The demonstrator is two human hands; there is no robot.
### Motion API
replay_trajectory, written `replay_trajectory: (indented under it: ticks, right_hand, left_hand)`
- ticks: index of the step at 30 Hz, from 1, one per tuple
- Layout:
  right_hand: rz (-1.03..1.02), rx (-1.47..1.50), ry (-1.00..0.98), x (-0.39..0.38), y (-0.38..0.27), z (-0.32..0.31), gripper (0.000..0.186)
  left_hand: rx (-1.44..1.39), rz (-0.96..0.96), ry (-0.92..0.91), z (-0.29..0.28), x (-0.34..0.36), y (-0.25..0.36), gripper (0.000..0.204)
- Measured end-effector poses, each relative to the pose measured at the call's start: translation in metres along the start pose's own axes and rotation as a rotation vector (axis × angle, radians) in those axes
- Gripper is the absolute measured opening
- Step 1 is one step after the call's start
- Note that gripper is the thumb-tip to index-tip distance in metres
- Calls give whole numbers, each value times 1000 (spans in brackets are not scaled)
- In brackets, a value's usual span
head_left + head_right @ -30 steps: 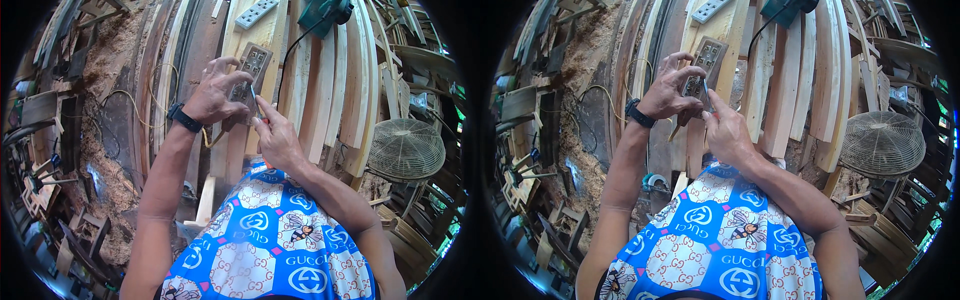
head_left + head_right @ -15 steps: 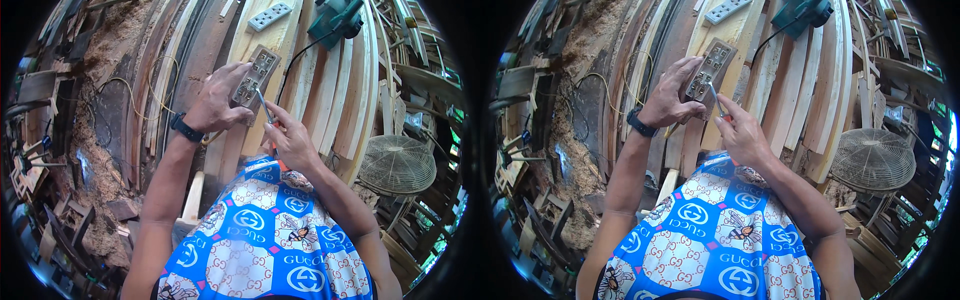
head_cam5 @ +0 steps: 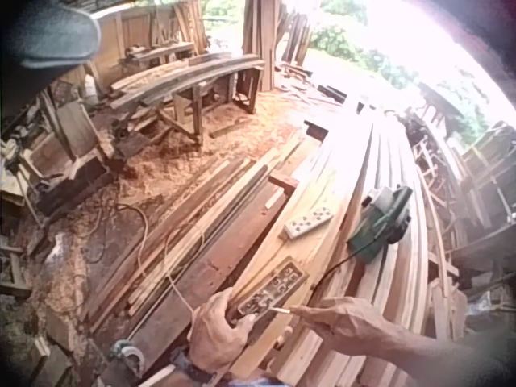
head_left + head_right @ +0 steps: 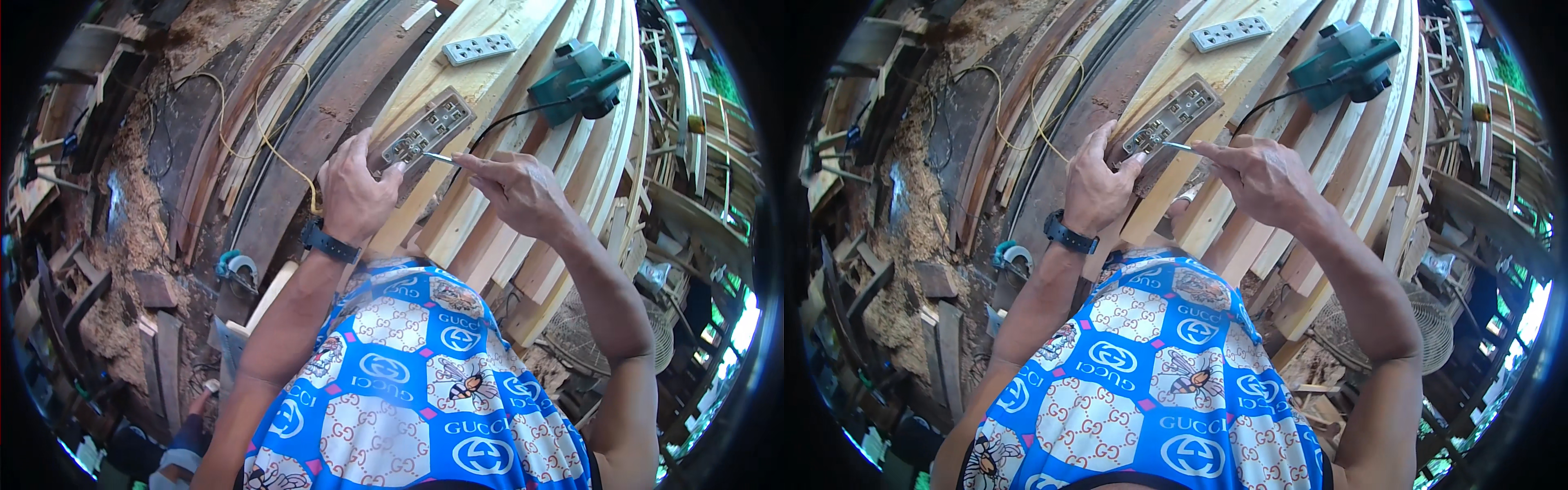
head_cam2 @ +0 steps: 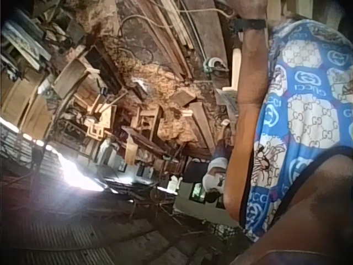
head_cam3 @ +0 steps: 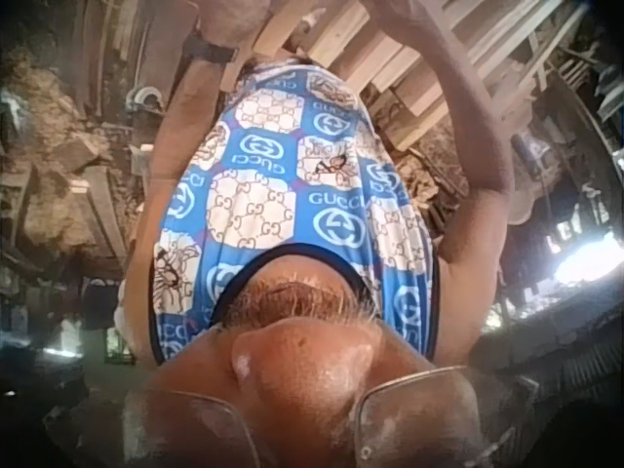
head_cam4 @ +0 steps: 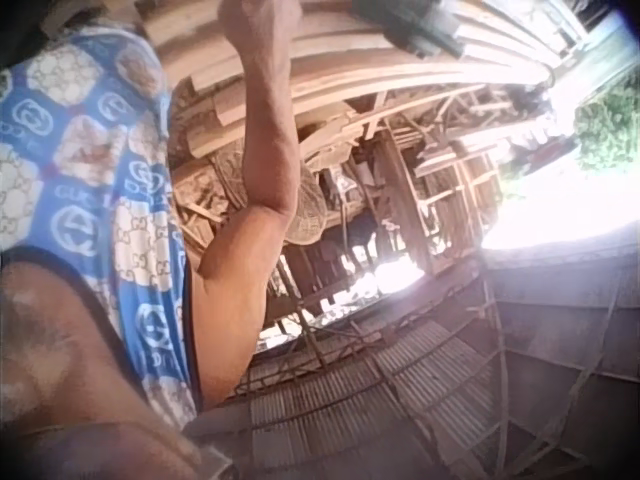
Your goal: The person uses a screwdriver to remove screws from the front plate of a power outlet sitting on lumber, opens the housing to reveal the internal components, and uses the screwdriver to adjust or tighten screws on the internal terminals. The person then places the cover back on the outlet and begins re-securing it with the screwdriver.
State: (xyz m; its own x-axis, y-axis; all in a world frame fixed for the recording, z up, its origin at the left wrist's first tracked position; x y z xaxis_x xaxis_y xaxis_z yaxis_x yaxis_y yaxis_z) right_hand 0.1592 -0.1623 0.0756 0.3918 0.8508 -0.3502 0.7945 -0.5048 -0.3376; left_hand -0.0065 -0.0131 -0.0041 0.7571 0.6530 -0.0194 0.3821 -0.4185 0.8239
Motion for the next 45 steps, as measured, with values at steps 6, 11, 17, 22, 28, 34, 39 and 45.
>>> replay_trajectory:
  ticks: [6,11,17,22,28,34,39,45]
  right_hand:
    - [-157,-75,-73,21,-6,-4,36]
    - [-221,-88,-143,33,-6,-4,37]
    - [-200,-129,-237,37,-21,-12,37]
    - [-122,-88,-353,42,-28,-14,37]
    - [-115,-146,-388,41,-28,-14,42]
    - [-42,-110,-391,41,-32,-18,35]
    - [-120,-158,-360,41,-29,-16,38]
    - [-113,-211,-384,43,-37,-19,39]
  left_hand:
    - [1,-79,57,0,-7,-7,77]
    - [-101,-150,37,1,-7,-8,81]
    - [-182,-164,34,1,-5,-8,79]
    - [-152,-160,44,0,-6,-9,80]
    - [-149,-146,50,-5,-5,-5,81]
    - [-170,-115,53,-5,-4,-3,80]
    - [-155,-104,53,-3,-6,-6,80]
    - [-162,-94,73,-4,-6,-8,80]
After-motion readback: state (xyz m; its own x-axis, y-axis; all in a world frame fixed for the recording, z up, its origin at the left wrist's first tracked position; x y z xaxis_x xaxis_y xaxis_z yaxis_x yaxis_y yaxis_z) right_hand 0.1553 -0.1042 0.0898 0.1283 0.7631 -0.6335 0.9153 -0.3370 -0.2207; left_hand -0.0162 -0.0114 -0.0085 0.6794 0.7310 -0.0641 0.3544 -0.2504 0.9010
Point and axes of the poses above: each hand's wrist, its own x-axis towards the middle knuckle, its own z-axis out of the palm, y = z × x, the point moved 8 cm from there along x, towards the middle knuckle, and after that the axes turned 10 degrees about z, right-handed, at the moved point
